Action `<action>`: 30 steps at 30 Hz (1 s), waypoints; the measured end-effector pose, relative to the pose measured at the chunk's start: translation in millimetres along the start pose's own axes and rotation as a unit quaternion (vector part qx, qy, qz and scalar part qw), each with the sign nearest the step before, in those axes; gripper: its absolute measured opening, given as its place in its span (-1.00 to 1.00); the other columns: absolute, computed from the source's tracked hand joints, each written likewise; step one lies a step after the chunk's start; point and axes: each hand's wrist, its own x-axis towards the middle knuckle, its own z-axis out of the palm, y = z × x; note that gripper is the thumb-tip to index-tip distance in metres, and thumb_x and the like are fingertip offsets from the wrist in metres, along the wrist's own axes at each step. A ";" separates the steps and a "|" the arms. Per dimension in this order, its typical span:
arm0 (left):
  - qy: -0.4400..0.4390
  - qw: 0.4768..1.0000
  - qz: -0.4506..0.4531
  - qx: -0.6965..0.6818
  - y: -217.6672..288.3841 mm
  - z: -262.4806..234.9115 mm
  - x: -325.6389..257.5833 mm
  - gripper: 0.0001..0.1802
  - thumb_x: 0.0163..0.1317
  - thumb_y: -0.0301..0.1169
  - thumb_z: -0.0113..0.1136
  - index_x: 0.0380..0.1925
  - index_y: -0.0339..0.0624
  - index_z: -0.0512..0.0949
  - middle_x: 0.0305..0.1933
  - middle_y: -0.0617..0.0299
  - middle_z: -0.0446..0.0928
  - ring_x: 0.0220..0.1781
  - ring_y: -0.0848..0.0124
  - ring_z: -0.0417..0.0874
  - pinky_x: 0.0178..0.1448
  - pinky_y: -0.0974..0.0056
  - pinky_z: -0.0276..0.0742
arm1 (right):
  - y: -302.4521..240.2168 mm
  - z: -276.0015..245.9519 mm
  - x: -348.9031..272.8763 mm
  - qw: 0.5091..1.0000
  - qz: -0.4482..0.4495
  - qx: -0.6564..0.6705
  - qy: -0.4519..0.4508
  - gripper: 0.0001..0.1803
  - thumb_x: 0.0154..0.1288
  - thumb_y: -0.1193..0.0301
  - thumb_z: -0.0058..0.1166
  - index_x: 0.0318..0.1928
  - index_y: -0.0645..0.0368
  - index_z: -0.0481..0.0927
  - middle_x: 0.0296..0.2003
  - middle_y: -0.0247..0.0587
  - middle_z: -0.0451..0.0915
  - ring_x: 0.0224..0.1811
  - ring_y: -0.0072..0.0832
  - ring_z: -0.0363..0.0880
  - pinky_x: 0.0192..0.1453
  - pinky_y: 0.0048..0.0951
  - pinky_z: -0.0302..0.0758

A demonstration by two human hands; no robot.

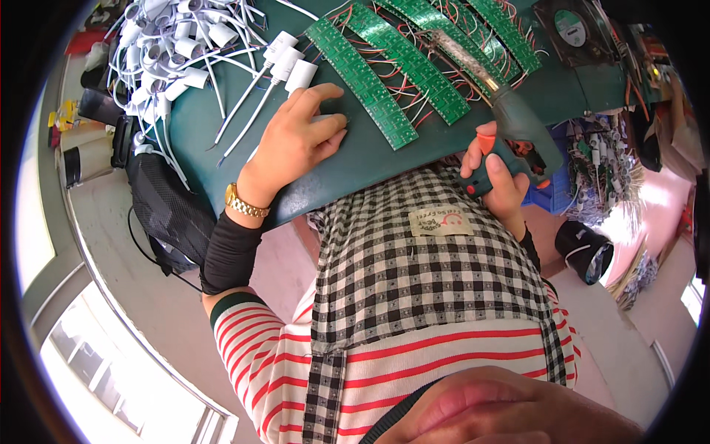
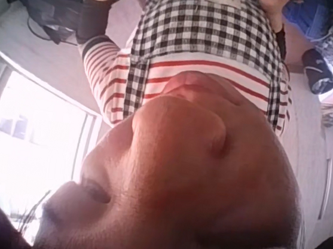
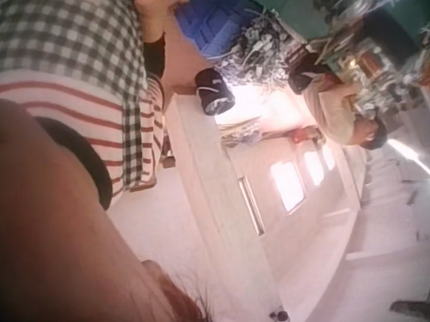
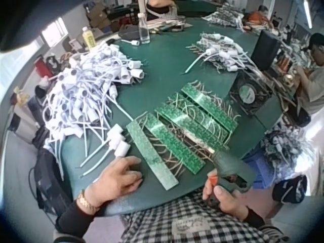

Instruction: Soldering or heat-joining wiring connectors to green printed circuit boards for light fixtures.

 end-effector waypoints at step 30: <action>0.022 0.905 -0.209 0.370 9.2 12.2 -13.1 -0.92 0.01 -0.51 0.07 -0.43 -0.16 0.43 -0.16 0.23 0.48 -0.31 0.29 0.44 -0.25 0.21 0.23 | -3.5 25.0 24.4 0.995 0.074 -0.014 -0.064 -0.58 0.29 0.34 0.00 0.07 0.32 0.31 -0.43 -0.17 0.43 -0.46 -0.47 0.46 -0.39 -0.48 0.45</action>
